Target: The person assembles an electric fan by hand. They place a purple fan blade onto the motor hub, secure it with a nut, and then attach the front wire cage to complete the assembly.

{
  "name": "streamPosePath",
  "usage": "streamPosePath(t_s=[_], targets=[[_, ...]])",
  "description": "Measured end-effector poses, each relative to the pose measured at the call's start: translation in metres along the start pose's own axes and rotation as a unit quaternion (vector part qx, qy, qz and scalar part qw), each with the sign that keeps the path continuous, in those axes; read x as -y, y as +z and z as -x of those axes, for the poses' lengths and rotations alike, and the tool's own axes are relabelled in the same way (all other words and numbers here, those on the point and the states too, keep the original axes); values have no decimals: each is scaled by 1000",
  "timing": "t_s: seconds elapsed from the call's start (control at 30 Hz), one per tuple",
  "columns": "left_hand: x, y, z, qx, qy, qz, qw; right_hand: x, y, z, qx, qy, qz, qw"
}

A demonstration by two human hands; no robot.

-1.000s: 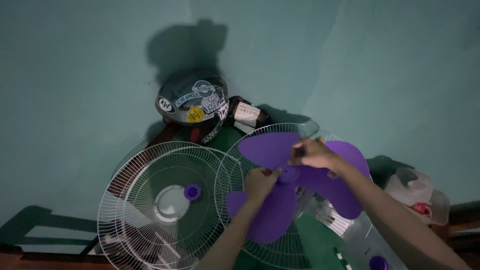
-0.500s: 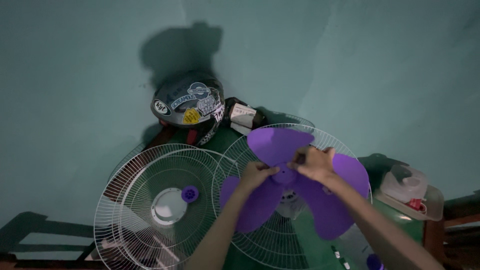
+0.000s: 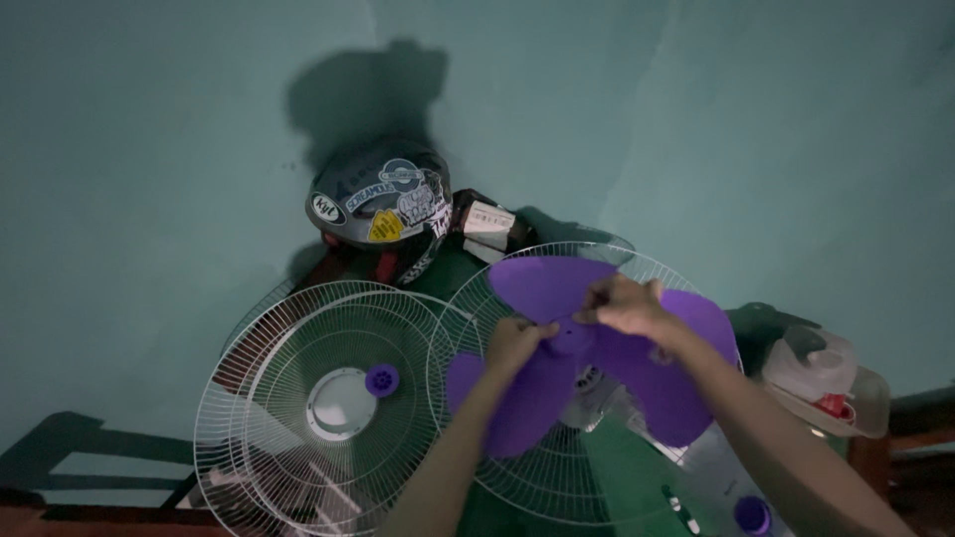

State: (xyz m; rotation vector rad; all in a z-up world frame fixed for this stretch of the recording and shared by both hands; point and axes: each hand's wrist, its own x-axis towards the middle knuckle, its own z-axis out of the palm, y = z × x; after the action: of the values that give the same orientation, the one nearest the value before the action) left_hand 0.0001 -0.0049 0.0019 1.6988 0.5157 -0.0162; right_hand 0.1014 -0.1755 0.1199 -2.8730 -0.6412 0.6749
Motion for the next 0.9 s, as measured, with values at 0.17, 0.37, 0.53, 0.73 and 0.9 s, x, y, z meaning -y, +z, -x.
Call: streamPosePath(t_s=[0.17, 0.37, 0.53, 0.73, 0.9], targets=[[7, -8, -14, 67, 76, 34, 994, 4, 14, 19, -72, 41, -25, 996], [-14, -8, 0, 26, 45, -73, 996, -13, 24, 6, -85, 3, -43, 995], [-30, 5, 46, -89, 16, -62, 994, -26, 16, -22, -76, -148, -77, 983], [-25, 26, 66, -193, -22, -81, 978, -11, 1, -36, -18, -192, -20, 981], [-1, 11, 29, -121, 35, -52, 991, -6, 4, -22, -51, -130, -4, 990]])
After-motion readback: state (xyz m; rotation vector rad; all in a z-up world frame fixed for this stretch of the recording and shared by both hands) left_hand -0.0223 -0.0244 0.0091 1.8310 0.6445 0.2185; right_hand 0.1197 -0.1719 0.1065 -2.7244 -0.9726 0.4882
